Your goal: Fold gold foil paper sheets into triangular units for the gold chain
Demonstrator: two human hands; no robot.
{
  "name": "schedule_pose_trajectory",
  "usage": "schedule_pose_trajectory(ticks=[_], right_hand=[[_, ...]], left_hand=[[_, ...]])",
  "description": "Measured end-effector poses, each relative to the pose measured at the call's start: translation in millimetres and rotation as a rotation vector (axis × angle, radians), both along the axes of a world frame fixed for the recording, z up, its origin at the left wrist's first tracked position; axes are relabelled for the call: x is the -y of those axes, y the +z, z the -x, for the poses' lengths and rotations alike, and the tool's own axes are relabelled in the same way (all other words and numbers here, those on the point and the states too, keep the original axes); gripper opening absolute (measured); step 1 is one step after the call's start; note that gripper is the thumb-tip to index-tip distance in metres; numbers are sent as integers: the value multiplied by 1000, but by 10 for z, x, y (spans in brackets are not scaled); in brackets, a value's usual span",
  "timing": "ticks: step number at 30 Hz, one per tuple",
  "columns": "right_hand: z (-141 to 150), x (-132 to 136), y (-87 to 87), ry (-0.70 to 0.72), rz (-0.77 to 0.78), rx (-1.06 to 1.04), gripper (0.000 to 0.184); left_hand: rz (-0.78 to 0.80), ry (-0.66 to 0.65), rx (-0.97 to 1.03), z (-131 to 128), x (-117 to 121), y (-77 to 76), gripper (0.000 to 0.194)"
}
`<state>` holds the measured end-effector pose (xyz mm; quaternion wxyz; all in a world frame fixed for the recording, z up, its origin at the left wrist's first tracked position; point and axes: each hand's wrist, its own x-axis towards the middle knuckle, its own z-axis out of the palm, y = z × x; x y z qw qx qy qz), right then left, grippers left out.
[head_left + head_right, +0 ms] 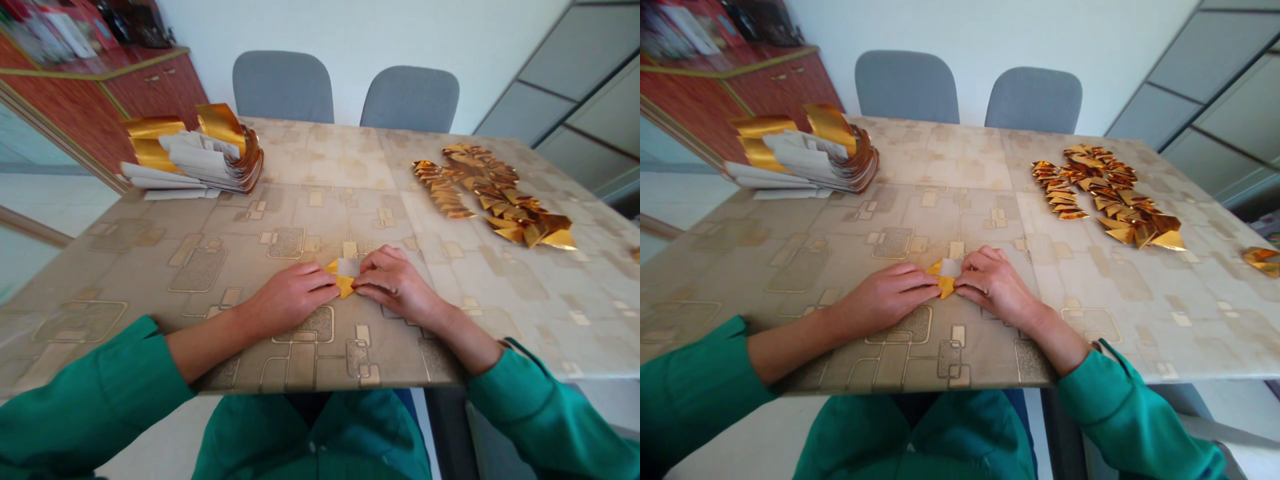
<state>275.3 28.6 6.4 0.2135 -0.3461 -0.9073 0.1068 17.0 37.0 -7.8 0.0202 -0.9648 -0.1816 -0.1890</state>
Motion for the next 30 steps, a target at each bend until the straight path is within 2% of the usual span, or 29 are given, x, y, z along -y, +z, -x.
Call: schedule_pose_trajectory(ticks=[5,7,10,15,22,30], right_hand=[[42,5,-104,-159,160,-96,8],[66,3,-145,-256,158,-115,18],[95,5,-185,-369,153,-130,45],[120,15,-198,-377,192,-143,55],[168,12,-193,-375,177,-91,45],[114,-15,-211,-400,202,-163,38]], left_hand=[[-18,-37,43,1,7,-25,28],[-15,-18,36,-8,26,-27,28],[-6,15,-2,-20,57,-17,30],[-19,12,-17,-23,68,-14,32],[-18,1,-13,-19,56,-50,31],[-31,3,1,-14,54,-46,31]])
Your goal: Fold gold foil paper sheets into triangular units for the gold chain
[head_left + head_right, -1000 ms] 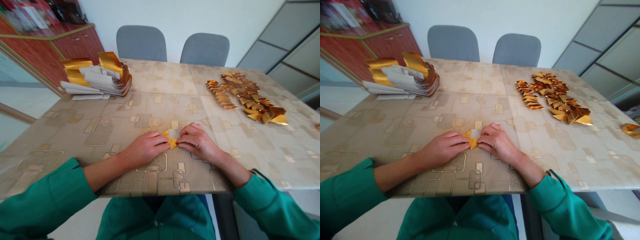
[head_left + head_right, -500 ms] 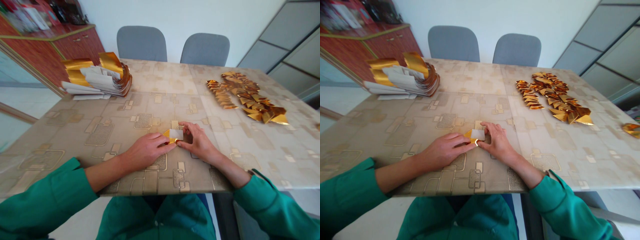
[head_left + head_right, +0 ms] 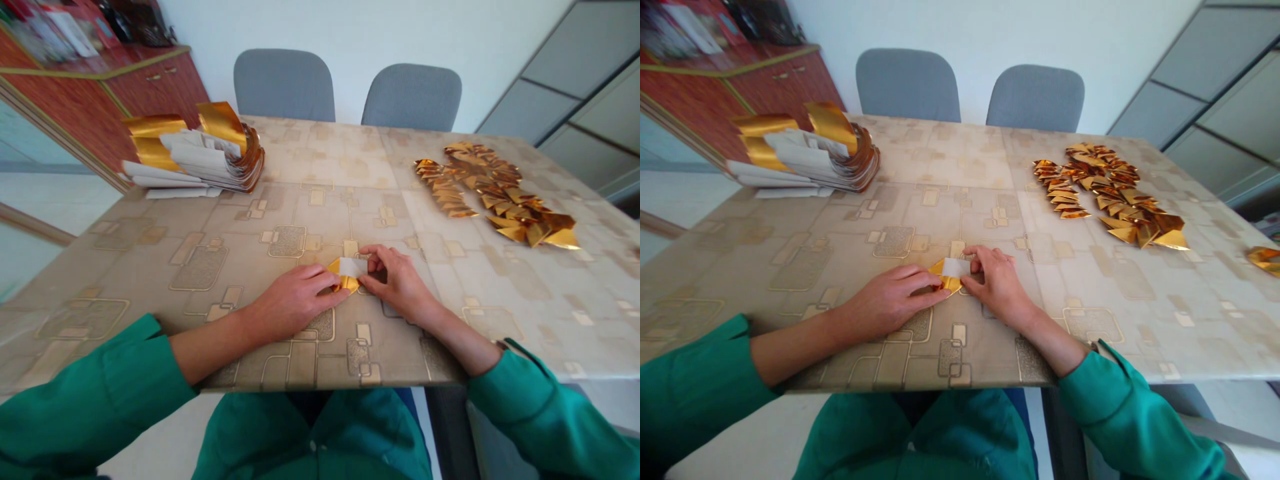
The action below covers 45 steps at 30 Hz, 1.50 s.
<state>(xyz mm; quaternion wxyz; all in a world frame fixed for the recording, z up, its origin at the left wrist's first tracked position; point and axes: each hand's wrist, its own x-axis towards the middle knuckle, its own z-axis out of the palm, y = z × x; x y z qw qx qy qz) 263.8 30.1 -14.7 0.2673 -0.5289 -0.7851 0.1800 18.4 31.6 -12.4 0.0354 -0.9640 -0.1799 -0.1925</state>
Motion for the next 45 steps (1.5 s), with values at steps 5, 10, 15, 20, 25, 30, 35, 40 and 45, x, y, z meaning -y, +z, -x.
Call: schedule_pose_trajectory(ticks=[5,10,15,20,25,30,35,40,45], right_hand=[[51,53,23,-18,-31,-10,18],[71,107,109,109,-186,164,6],[81,141,148,154,-254,272,17],[144,169,109,70,-148,226,12],[150,150,102,82,-125,189,10],[105,147,136,191,-194,253,18],[65,159,183,275,-211,289,26],[21,138,223,346,-248,352,32],[11,132,247,357,-256,375,33]], left_hand=[[-10,10,0,-10,6,-4,30],[-3,31,-17,-6,13,-19,29],[10,55,-67,-3,29,-32,30],[13,69,-63,-22,6,1,28],[41,-20,47,-1,-93,51,27],[-12,20,55,52,-149,23,20],[20,51,51,65,-151,-22,19],[-3,31,-18,74,-170,40,18],[-135,-44,-56,93,-184,90,18]])
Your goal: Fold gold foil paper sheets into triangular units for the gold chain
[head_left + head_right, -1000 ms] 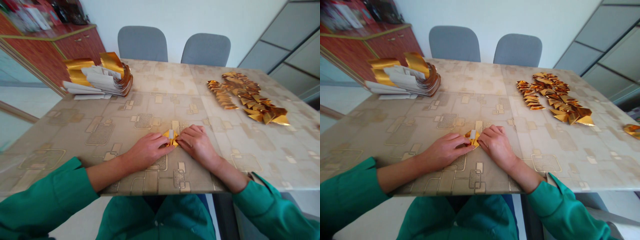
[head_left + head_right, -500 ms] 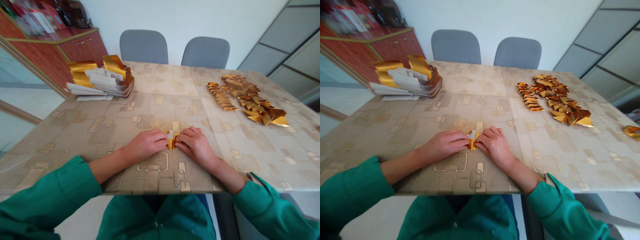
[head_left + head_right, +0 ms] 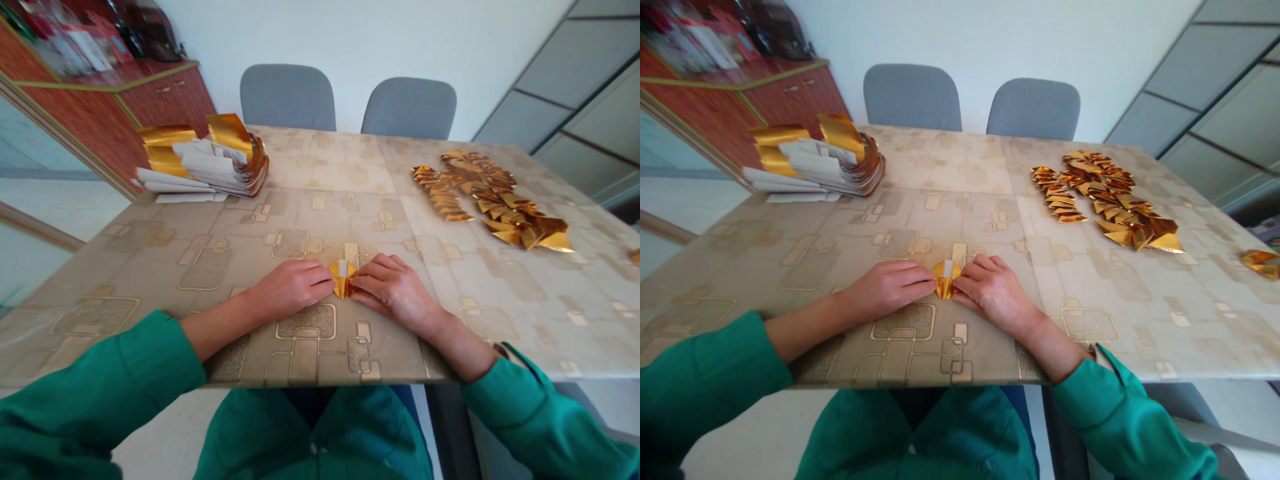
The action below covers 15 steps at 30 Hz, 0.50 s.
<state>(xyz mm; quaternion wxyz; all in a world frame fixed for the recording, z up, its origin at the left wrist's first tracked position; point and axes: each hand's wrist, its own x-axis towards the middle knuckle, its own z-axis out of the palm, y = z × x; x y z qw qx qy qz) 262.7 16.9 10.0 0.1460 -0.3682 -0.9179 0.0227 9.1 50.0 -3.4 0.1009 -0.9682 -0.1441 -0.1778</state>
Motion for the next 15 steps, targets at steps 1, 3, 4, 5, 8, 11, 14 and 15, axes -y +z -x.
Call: schedule_pose_trajectory(ticks=[1,3,4,5,8,11,14,15], right_hand=[[1,1,3,-1,-1,0,32],[3,3,2,1,-6,3,28],[4,2,-2,3,-8,1,27],[5,0,-9,1,-7,-8,25],[11,-15,-49,-23,33,-94,22],[13,-35,-99,-20,93,-230,24],[1,-54,-140,-18,128,-317,22],[-6,-59,-150,-24,137,-330,22]], left_hand=[[-19,2,6,-4,0,-8,18],[-32,15,32,-18,1,-35,20],[-18,30,55,-28,3,-49,22],[10,51,83,-39,6,-60,23],[143,121,184,-64,22,-67,26],[269,126,220,-68,35,-54,21],[350,116,244,-60,26,-71,17],[368,127,267,-59,21,-84,15]])
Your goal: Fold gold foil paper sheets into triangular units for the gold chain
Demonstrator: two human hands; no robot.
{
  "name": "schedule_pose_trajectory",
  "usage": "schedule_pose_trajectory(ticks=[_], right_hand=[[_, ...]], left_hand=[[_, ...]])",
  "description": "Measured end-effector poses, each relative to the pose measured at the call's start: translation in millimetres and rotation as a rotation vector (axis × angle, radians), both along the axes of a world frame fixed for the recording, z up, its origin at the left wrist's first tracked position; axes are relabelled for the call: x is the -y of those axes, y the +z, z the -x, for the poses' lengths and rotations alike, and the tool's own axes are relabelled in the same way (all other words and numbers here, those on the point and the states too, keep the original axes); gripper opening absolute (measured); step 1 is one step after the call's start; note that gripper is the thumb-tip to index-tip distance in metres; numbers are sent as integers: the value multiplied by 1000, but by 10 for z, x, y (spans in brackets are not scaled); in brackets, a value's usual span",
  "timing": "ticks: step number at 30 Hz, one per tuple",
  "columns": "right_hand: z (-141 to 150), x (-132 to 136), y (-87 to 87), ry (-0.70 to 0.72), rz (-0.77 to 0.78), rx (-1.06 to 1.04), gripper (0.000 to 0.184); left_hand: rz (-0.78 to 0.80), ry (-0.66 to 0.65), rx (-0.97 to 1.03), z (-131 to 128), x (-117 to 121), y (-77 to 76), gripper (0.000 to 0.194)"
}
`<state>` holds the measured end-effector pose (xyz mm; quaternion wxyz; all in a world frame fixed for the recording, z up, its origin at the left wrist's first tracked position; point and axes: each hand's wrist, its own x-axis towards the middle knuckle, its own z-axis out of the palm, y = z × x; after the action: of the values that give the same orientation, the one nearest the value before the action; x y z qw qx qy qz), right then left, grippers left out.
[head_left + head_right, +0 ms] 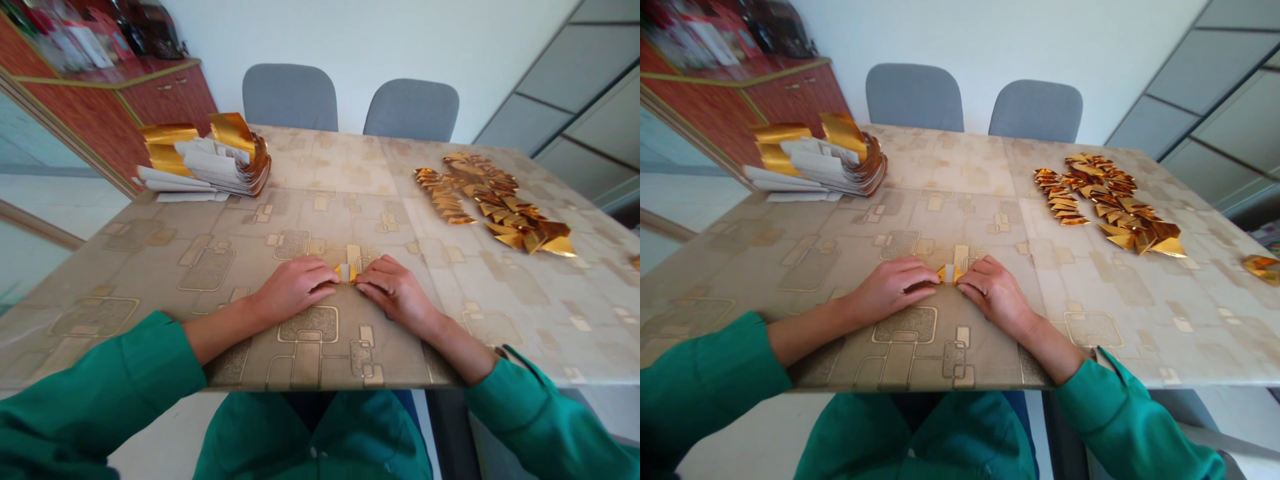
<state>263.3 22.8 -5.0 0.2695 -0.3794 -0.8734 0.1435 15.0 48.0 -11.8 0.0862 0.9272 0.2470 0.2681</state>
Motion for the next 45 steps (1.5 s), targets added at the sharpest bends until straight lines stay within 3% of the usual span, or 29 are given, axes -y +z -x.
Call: schedule_pose_trajectory(ticks=[7,12,20,25,32,39,42,45], right_hand=[[10,-22,-41,-90,56,58,18],[76,-51,-43,-189,154,-16,2],[92,-85,15,-219,216,-90,9],[155,-87,-17,-291,152,16,5],[189,-43,-36,-369,7,224,8],[120,14,-41,-380,-84,278,8],[109,32,-25,-327,-221,318,12],[105,57,1,-166,-364,393,16]], left_hand=[[113,128,51,-40,17,-15,17],[278,202,157,-89,38,30,7],[353,256,211,-127,46,15,5],[231,265,139,-119,-2,15,5],[35,136,-63,-87,-62,-6,18],[-122,-16,-164,-16,-119,-32,26],[-150,-39,-179,-22,-118,-22,27],[-213,-58,-228,-33,-97,-5,28]])
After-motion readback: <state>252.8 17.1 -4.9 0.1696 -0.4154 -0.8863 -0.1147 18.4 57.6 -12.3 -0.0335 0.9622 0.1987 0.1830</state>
